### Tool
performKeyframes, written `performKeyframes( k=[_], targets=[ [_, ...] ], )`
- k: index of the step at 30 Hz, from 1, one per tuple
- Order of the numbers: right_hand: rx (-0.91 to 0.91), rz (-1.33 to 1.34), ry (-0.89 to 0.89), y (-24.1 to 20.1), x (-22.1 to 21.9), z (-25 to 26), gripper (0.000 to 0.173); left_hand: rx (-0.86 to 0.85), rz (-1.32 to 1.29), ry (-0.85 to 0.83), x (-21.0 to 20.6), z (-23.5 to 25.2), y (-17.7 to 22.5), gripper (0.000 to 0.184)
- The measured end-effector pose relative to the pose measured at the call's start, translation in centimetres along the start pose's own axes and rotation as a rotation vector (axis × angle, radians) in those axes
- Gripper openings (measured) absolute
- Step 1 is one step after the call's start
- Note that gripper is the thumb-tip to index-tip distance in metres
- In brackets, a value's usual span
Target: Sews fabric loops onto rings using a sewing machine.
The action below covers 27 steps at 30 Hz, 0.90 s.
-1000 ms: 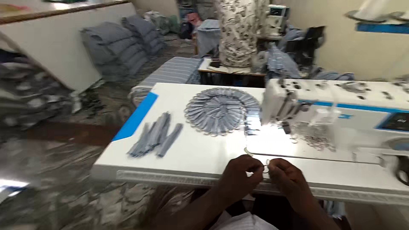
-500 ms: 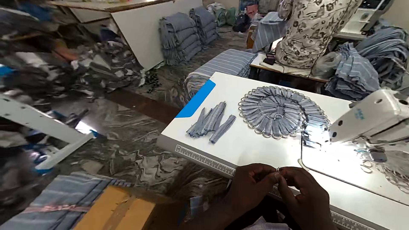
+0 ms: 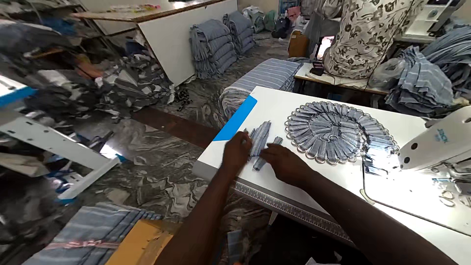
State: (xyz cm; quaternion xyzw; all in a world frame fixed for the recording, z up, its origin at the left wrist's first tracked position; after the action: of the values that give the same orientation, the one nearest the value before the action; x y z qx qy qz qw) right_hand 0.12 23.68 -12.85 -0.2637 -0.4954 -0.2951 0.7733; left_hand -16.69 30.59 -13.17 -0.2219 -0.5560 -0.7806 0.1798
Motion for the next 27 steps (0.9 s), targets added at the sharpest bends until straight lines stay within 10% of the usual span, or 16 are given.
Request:
performKeyframes(
  k=[8, 18, 27],
  targets=[
    [-0.034, -0.119, 0.051, -1.1, 1.4, -6.9, 0.021, -0.045, 0.076, -0.115, -4.6, -7.4, 3.8, 0.023],
    [-0.085, -0.034, 0.123, 0.2, 3.6, -7.5, 0.012, -0.147, -0.179, 0.191, 0.5, -10.4, 7.5, 0.021],
    [-0.838, 1.391, 0.51, -1.1, 10.4, -17.5, 0.014, -0.368, -0.462, -0.206, -3.6, -14.8, 16.4, 0.016]
  ],
)
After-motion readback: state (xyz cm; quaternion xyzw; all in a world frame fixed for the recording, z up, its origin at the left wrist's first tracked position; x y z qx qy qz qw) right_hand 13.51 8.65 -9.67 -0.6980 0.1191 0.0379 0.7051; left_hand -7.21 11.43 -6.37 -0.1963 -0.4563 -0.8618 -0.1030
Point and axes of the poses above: each hand's wrist, its own z-axis towards the middle knuckle, its own x-axis out of the back of the hand, y = z × x, the point moved 6 cm from there along z, towards the middle knuckle, and after that the axes turned 10 degrees about -z, right-handed, at the moved point
